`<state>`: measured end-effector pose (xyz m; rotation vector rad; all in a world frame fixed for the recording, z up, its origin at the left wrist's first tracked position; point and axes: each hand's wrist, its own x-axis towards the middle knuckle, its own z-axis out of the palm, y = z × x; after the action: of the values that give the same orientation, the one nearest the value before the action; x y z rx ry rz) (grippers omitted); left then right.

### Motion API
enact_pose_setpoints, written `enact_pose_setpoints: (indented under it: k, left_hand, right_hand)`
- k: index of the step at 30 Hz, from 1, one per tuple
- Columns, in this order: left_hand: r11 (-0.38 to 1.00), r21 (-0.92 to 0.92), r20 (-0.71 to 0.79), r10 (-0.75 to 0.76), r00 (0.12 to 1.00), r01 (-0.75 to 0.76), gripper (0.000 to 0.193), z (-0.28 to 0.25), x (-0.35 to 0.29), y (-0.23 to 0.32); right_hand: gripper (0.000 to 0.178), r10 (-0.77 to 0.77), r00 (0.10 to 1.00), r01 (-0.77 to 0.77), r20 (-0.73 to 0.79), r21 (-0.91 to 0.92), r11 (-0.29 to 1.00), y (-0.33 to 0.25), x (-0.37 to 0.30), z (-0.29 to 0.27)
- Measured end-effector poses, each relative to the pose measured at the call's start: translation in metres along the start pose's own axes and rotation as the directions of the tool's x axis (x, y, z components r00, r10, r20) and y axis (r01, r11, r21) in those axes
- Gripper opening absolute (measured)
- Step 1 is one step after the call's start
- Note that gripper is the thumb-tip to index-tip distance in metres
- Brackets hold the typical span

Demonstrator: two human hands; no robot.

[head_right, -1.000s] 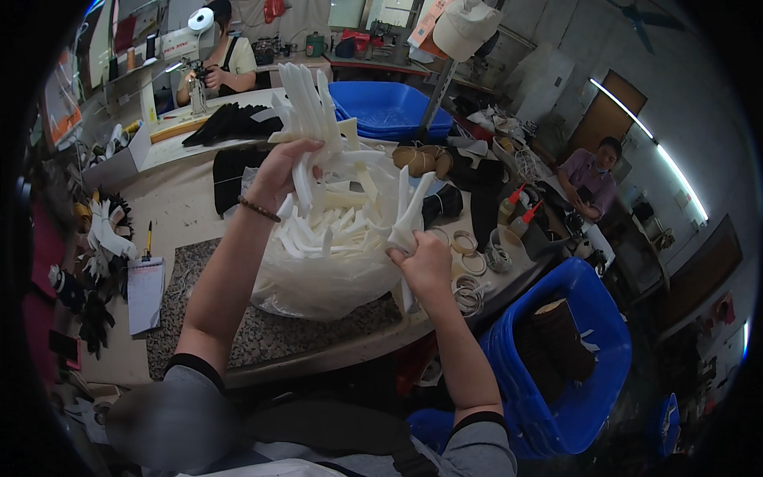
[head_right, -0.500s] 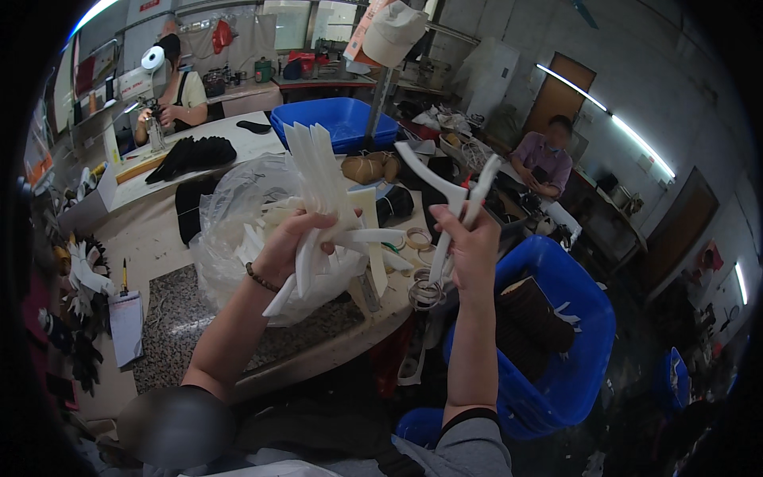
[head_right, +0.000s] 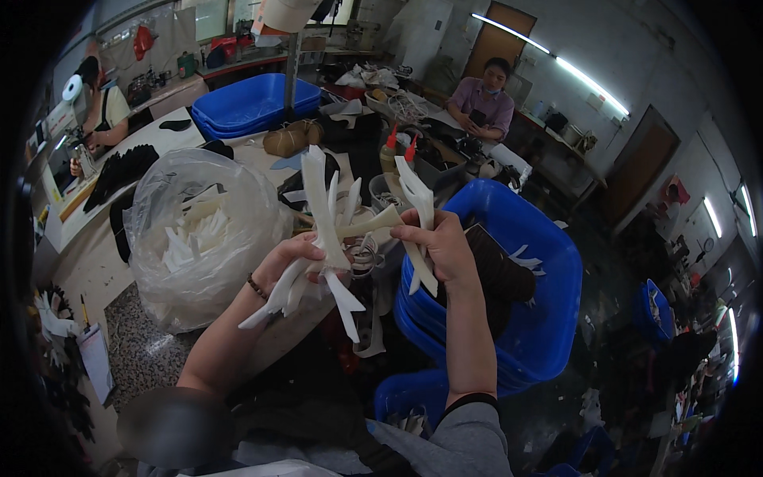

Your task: Sort and organize white shoe upper components from a large plastic bag into blue bins.

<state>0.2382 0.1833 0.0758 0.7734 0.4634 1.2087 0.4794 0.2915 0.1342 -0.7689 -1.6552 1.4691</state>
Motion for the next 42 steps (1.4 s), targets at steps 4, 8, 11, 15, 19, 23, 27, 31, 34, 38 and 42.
enact_pose_setpoints:
  k: [4, 8, 11, 15, 19, 23, 27, 31, 34, 38, 42]
  left_hand:
    - [0.984, -0.175, 0.121, -0.009, 0.993, 0.031, 0.056, -0.012, 0.021, -0.017]
    - [0.999, 0.042, 0.044, 0.025, 0.999, -0.027, 0.061, -0.005, 0.043, -0.027]
    - [0.996, 0.081, 0.010, 0.041, 0.999, -0.042, 0.059, -0.021, 0.058, -0.048]
    - [0.984, 0.175, -0.066, 0.035, 0.997, -0.023, 0.057, -0.029, 0.069, -0.061]
    - [1.000, -0.007, -0.098, -0.002, 0.995, 0.002, 0.053, -0.033, 0.071, -0.064]
    - [0.941, -0.337, -0.021, -0.052, 0.998, 0.042, 0.045, -0.030, 0.081, -0.072]
    - [0.927, -0.358, -0.122, -0.161, 0.979, 0.108, 0.042, -0.018, 0.080, -0.068]
    - [0.996, 0.051, -0.365, -0.054, 0.929, 0.078, 0.041, 0.001, 0.071, -0.066]
    - [0.990, 0.138, -0.375, 0.053, 0.926, -0.001, 0.041, 0.025, 0.063, -0.061]
    - [0.924, 0.341, -0.344, 0.292, 0.892, -0.172, 0.040, 0.019, 0.062, -0.074]
    - [0.907, 0.351, -0.308, 0.346, 0.886, -0.232, 0.040, 0.023, 0.058, -0.078]
  right_hand:
    - [0.029, 0.023, 1.000, -0.024, -0.011, -0.061, 0.998, 0.001, -0.008, -0.026]
    - [0.026, 0.045, 0.997, -0.044, -0.058, 0.012, 0.999, 0.002, -0.016, -0.037]
    - [0.021, 0.161, 0.982, -0.151, -0.095, 0.105, 0.983, 0.000, -0.019, -0.039]
    - [0.014, 0.222, 0.975, -0.162, -0.010, 0.650, 0.742, 0.001, -0.013, -0.058]
    - [0.021, 0.097, 0.970, -0.009, -0.224, 0.368, 0.930, -0.010, -0.011, -0.066]
    - [0.024, 0.053, 0.959, 0.020, -0.280, 0.252, 0.968, -0.002, -0.019, -0.073]
    - [0.025, 0.030, 0.904, 0.102, -0.426, 0.282, 0.954, 0.023, -0.020, -0.071]
    - [0.017, 0.014, 0.948, 0.129, -0.319, 0.423, 0.897, 0.037, -0.020, -0.055]
    - [0.023, 0.018, 0.960, 0.072, -0.281, 0.306, 0.949, 0.033, -0.022, -0.028]
    - [0.046, -0.029, 0.987, 0.063, -0.161, 0.209, 0.976, 0.060, -0.024, -0.011]
    - [0.041, -0.044, 0.986, 0.059, -0.158, 0.092, 0.994, 0.070, -0.028, 0.015]
